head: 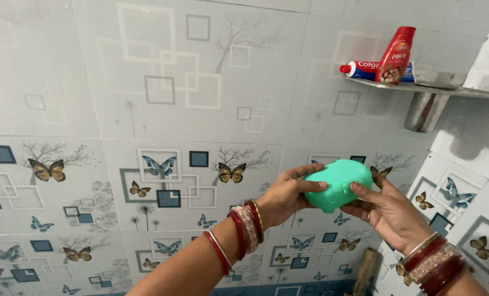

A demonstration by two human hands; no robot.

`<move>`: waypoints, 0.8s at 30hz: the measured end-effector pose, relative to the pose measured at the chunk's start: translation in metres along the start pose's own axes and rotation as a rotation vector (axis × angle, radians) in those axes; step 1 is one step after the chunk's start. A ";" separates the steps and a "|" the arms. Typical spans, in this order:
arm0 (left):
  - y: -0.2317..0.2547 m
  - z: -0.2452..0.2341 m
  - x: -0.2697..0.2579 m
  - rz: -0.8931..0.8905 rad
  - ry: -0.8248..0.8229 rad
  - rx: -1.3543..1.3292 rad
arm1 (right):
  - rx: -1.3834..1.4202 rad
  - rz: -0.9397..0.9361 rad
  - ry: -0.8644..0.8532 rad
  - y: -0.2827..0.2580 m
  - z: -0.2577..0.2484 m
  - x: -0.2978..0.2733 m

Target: The person organizes bathroom supplies by placing a green pouch into a bucket, then arranging a pump soap bottle, a red tube, and a bar of soap into a green soap dish on a wall-mounted shelf. The person also handles a small blue box and places it into the bucket.

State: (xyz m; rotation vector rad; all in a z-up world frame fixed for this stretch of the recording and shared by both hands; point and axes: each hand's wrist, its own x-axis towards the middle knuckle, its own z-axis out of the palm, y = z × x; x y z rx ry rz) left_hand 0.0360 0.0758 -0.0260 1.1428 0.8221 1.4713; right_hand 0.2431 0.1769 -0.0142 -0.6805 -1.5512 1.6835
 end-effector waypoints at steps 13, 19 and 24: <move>0.011 0.018 0.031 0.091 -0.057 0.184 | 0.037 -0.082 0.012 -0.030 -0.011 -0.002; 0.026 0.056 0.052 0.350 0.088 0.658 | -0.003 -0.090 0.079 -0.068 -0.031 0.004; 0.050 0.071 0.071 0.312 -0.040 0.505 | -0.172 -0.073 0.035 -0.096 -0.069 0.009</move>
